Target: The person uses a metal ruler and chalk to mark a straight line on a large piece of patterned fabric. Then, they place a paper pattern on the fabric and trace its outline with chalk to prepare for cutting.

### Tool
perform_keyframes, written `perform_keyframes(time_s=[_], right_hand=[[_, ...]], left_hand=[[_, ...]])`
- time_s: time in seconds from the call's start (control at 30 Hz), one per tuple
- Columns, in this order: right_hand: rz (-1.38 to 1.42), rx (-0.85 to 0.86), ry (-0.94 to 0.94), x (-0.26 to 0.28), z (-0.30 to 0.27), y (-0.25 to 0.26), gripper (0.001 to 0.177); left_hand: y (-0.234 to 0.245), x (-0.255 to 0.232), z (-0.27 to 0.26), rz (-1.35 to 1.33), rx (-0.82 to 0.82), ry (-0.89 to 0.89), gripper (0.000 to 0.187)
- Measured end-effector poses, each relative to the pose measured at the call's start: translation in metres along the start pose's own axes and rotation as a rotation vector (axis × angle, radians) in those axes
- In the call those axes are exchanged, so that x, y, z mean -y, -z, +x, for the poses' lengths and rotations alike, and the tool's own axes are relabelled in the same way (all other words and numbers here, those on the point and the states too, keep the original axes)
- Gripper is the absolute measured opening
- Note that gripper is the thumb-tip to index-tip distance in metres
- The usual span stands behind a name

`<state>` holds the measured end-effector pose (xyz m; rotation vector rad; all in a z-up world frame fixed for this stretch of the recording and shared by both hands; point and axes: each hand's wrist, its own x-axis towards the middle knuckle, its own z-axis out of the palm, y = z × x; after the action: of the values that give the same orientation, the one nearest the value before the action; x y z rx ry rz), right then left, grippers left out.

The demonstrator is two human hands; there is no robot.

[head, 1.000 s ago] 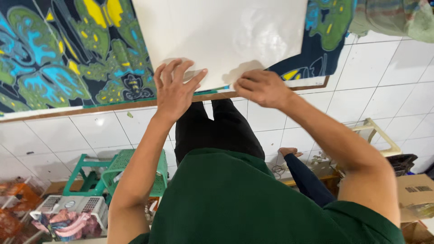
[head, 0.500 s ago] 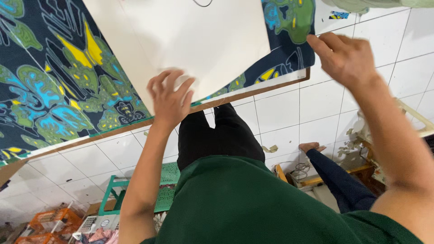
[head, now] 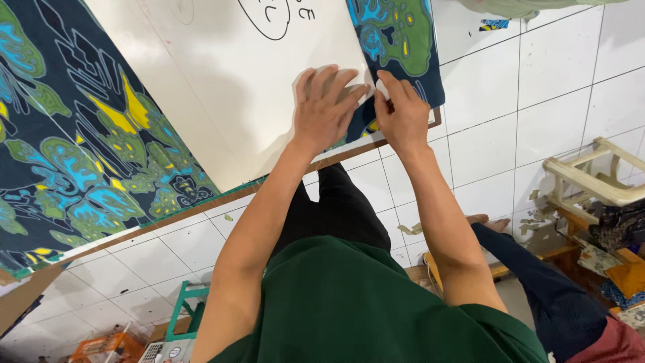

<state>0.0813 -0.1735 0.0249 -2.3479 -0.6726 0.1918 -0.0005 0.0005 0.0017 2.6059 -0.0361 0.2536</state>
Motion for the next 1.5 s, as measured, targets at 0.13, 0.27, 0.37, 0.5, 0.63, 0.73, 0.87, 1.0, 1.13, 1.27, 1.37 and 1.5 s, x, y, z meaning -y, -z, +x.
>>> perform_keyframes(time_s=[0.13, 0.27, 0.37, 0.5, 0.63, 0.73, 0.87, 1.0, 1.13, 1.27, 1.37, 1.5], right_hand=[[-0.045, 0.006, 0.023, -0.005, 0.004, -0.008, 0.032], [-0.032, 0.015, -0.015, 0.000, 0.004, -0.006, 0.031], [-0.029, 0.066, -0.069, 0.011, -0.011, 0.012, 0.032], [-0.007, 0.028, -0.216, 0.024, -0.049, 0.036, 0.032], [0.294, 0.027, -0.359, 0.020, -0.077, 0.037, 0.031], [0.548, 0.098, -0.553, 0.015, -0.082, 0.019, 0.017], [0.691, 0.180, -0.794, 0.012, -0.089, -0.010, 0.021], [0.501, 0.296, -0.789, 0.032, -0.089, -0.039, 0.040], [0.249, 0.368, -0.672, 0.062, -0.080, -0.065, 0.039], [-0.047, 0.355, -0.702, 0.078, -0.073, -0.081, 0.039], [-0.126, 0.414, -0.828, 0.078, -0.069, -0.094, 0.039], [-0.196, 0.447, -0.968, 0.079, -0.064, -0.101, 0.035]], left_hand=[[0.000, 0.000, 0.000, -0.003, 0.022, 0.021, 0.038], [-0.002, 0.000, -0.002, -0.018, 0.012, 0.020, 0.036], [-0.002, 0.002, -0.002, -0.031, -0.012, 0.008, 0.036], [-0.007, 0.004, 0.000, -0.107, 0.026, 0.045, 0.034], [0.003, 0.022, -0.008, -0.259, 0.046, 0.193, 0.023], [0.042, 0.083, -0.022, -0.322, -0.080, 0.393, 0.016], [0.110, 0.210, -0.037, -0.209, -0.489, 0.457, 0.014], [0.179, 0.365, -0.041, -0.359, -0.708, 0.715, 0.011], [0.240, 0.491, -0.004, -0.134, -0.714, 0.979, 0.030], [0.276, 0.575, 0.064, 0.048, -0.531, 1.267, 0.044], [0.280, 0.622, 0.103, -0.028, -0.434, 1.412, 0.052], [0.268, 0.679, 0.136, 0.246, -0.622, 1.358, 0.084]])
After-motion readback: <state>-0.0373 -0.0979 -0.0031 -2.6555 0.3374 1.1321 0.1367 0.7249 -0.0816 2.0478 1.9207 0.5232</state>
